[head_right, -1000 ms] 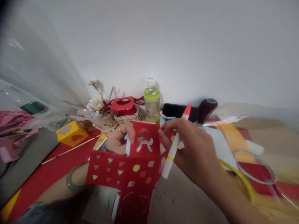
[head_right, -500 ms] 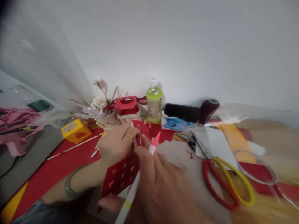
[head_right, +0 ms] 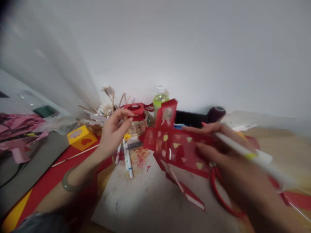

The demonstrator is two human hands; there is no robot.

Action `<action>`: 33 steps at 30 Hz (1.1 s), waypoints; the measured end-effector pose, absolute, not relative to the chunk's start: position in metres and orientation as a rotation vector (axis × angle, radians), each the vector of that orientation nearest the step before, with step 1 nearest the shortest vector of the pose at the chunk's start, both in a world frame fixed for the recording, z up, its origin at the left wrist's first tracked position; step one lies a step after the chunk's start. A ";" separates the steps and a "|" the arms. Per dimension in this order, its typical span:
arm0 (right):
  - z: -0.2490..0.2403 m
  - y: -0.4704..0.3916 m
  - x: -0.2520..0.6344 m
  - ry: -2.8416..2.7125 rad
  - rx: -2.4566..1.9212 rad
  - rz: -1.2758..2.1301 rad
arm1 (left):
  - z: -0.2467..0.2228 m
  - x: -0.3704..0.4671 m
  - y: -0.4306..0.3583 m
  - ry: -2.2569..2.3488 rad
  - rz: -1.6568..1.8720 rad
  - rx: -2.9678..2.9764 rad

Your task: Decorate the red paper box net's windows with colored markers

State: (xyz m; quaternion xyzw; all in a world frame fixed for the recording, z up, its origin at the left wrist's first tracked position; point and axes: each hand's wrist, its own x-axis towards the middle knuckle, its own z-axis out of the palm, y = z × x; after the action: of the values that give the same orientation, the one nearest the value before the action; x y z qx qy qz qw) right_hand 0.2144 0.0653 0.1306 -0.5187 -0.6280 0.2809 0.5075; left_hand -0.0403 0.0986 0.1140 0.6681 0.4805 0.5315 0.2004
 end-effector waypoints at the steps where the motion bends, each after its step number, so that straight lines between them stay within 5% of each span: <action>1: 0.131 0.068 0.223 -1.323 -1.235 0.859 | 0.108 -0.048 0.100 1.306 1.435 1.734; 7: 0.122 0.074 0.236 -0.855 -1.159 1.215 | 0.083 -0.053 0.092 1.076 1.110 1.402; 15: 0.077 0.058 0.205 -0.961 -1.185 1.251 | 0.075 -0.029 0.058 1.028 1.210 1.258; 27: 0.059 0.056 0.206 -1.287 -1.276 1.121 | 0.086 -0.031 0.059 1.157 1.054 1.301; 33: 0.079 0.062 0.207 -1.453 -1.427 0.663 | 0.087 -0.037 0.063 1.116 0.975 1.168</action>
State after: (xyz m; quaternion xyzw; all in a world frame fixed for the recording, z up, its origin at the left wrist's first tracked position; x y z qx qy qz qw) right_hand 0.2073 0.0616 0.0792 -0.5846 -0.5953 0.2718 0.4795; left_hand -0.0375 0.0634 0.0871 0.5012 0.4789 0.4183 0.5870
